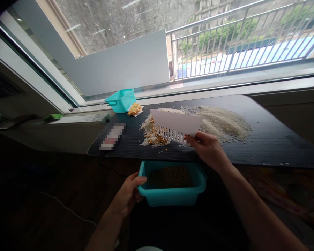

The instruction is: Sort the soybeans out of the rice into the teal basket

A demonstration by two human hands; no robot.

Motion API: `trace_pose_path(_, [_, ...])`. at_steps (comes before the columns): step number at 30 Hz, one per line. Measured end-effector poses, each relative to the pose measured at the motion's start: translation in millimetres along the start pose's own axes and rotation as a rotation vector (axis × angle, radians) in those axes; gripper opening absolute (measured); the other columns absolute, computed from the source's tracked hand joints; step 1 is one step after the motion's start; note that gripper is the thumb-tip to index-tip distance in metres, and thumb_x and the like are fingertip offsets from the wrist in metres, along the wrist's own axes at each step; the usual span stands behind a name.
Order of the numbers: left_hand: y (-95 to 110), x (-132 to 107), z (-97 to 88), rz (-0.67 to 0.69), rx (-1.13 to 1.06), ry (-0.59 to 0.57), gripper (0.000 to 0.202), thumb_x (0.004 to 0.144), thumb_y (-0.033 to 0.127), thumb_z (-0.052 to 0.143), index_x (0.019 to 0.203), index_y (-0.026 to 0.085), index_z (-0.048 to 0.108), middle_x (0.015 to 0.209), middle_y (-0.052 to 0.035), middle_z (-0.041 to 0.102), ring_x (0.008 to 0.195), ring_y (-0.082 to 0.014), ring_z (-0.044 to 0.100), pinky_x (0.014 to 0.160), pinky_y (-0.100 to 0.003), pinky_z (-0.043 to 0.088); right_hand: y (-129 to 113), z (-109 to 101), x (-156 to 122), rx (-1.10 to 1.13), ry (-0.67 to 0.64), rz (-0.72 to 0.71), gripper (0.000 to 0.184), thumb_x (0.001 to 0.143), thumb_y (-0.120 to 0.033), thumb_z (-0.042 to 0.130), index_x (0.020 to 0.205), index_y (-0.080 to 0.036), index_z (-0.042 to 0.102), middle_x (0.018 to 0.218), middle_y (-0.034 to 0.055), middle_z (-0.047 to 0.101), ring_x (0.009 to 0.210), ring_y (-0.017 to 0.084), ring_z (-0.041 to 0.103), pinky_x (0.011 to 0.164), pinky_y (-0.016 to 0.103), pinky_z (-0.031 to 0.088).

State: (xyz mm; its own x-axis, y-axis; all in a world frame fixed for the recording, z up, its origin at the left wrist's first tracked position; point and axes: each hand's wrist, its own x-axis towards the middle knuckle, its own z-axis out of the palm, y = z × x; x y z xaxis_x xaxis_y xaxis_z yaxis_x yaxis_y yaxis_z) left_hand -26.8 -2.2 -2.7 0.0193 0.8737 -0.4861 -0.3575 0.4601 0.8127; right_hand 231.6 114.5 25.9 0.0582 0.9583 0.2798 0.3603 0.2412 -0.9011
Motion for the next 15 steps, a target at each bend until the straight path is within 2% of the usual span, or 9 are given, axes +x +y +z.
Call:
trace_pose_path(3, [-1,0,-0.1,0.008,-0.009,-0.004,0.031,0.06,0.033,0.081,0.071,0.017,0.057,0.044,0.0113,0.04,0.036,-0.0034,0.031,0.037,-0.017,0.022,4,6,5,-0.065,-0.033,-0.002,0.035,0.073,-0.056,0.07,0.074,-0.022,0.078,0.065,0.0013,0.073,0.061,0.017,0.064,0.056,0.027,0.05])
trace_pose_path(8, [0,-2,2.5,0.013,-0.007,-0.002,0.029,0.06,0.032,0.08,0.069,0.018,0.057,0.042,0.0107,0.041,0.035,-0.0039,0.032,0.037,-0.018,0.022,9,0,1,-0.066,-0.072,0.016,0.038,0.072,-0.059,0.07,0.076,-0.022,0.079,0.068,0.0023,0.075,0.065,0.019,0.067,0.061,0.029,0.053])
trace_pose_path(11, [2,-2,3.7,0.004,-0.006,0.011,0.03,0.058,0.032,0.081,0.069,0.018,0.056,0.042,0.0108,0.041,0.035,-0.0038,0.032,0.037,-0.018,0.021,8,-3,-4,-0.042,-0.092,0.016,0.04,0.071,-0.06,0.071,0.08,-0.022,0.081,0.074,0.0026,0.078,0.069,0.02,0.068,0.065,0.029,0.054])
trace_pose_path(15, [3,-2,4.1,0.0,-0.004,0.008,0.032,0.058,0.034,0.082,0.07,0.018,0.056,0.041,0.0112,0.04,0.035,-0.004,0.031,0.037,-0.018,0.02,2,-4,-10,-0.038,-0.109,0.028,0.04,0.07,-0.061,0.071,0.075,-0.023,0.08,0.07,0.0008,0.076,0.065,0.018,0.066,0.063,0.029,0.054])
